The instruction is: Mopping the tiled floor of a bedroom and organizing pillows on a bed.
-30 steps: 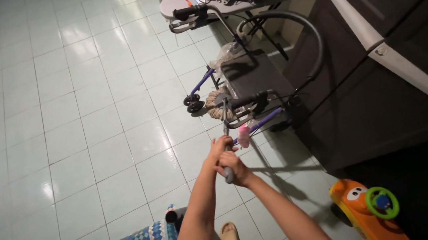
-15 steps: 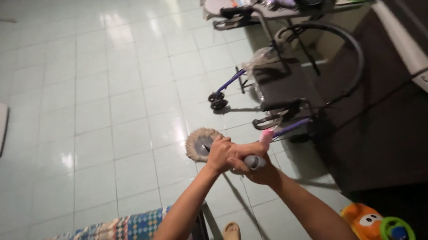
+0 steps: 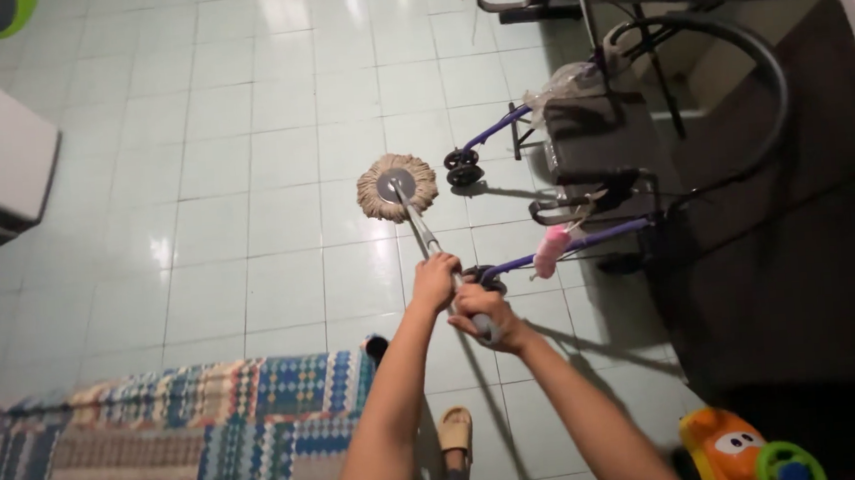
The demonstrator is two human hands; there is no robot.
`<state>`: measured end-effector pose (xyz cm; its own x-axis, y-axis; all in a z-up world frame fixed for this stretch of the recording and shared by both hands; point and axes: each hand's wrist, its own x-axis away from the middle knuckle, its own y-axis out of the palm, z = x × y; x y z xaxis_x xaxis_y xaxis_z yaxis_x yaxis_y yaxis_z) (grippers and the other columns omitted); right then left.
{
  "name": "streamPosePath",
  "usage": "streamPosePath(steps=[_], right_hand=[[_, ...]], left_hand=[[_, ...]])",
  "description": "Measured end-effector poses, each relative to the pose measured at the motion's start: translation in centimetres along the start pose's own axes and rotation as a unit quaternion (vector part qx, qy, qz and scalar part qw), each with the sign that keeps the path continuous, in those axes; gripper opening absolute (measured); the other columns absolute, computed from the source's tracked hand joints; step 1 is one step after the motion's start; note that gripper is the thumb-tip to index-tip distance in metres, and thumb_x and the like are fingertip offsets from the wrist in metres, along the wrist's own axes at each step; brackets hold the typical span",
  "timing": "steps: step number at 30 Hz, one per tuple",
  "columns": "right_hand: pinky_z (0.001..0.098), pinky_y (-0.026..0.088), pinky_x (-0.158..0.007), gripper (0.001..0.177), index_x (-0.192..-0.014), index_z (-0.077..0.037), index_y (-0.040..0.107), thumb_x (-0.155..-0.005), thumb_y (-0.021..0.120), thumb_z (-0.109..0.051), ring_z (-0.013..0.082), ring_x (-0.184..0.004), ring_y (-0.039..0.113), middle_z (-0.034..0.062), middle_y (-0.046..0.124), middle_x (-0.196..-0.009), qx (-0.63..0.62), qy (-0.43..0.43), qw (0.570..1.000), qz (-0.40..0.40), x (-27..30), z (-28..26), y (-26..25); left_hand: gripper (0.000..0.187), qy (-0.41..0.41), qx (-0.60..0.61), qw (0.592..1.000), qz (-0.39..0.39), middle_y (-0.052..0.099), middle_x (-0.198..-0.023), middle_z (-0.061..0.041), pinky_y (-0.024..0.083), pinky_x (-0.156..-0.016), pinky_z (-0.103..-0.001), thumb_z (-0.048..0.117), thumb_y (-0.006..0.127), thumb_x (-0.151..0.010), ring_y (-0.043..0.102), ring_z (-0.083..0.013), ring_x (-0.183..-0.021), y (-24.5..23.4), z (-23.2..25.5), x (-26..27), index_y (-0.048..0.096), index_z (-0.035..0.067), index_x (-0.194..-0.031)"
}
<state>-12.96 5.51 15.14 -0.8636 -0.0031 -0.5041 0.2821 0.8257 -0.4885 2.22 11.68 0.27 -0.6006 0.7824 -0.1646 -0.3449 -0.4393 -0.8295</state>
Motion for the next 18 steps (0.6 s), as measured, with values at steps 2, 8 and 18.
streamPosePath(steps=[2,8,18], right_hand=[[0.0398,0.045,-0.09,0.029,-0.071,-0.005,0.052,-0.082,0.079,-0.004,0.0261,-0.075,0.056,0.0082,0.056,-0.074,-0.001,-0.006,0.999,-0.031,1.1,-2.7,-2.3],[0.0357,0.046,-0.072,0.027,-0.071,-0.003,0.052,-0.087,0.075,-0.006,0.0266,-0.066,0.052,0.0088,0.056,-0.071,-0.076,0.011,0.991,-0.114,6.0,-12.3,-10.9],[0.034,0.048,-0.061,0.026,-0.072,-0.004,0.052,-0.091,0.071,-0.004,0.0255,-0.063,0.056,0.0089,0.057,-0.07,-0.116,-0.036,0.992,-0.035,9.2,-19.7,-4.4]], left_hand=[[0.009,-0.001,0.003,1.0,0.011,0.069,-0.105,0.002,0.04,-0.09,-0.05,0.019,0.067,-0.083,0.058,-0.0233,-0.114,-0.6,3.3,2.3,0.073,0.018,-0.091],[0.016,0.023,0.024,0.996,0.08,0.071,-0.093,-0.003,0.041,-0.09,-0.046,0.018,0.067,-0.075,0.059,-0.0284,-0.103,-4.9,16.6,10.1,0.076,0.016,-0.087],[0.012,0.137,0.117,0.976,0.122,0.068,-0.08,-0.006,0.045,-0.084,-0.044,0.02,0.067,-0.086,0.062,-0.0272,-0.088,-4.7,13.5,18.3,0.071,0.011,-0.078]])
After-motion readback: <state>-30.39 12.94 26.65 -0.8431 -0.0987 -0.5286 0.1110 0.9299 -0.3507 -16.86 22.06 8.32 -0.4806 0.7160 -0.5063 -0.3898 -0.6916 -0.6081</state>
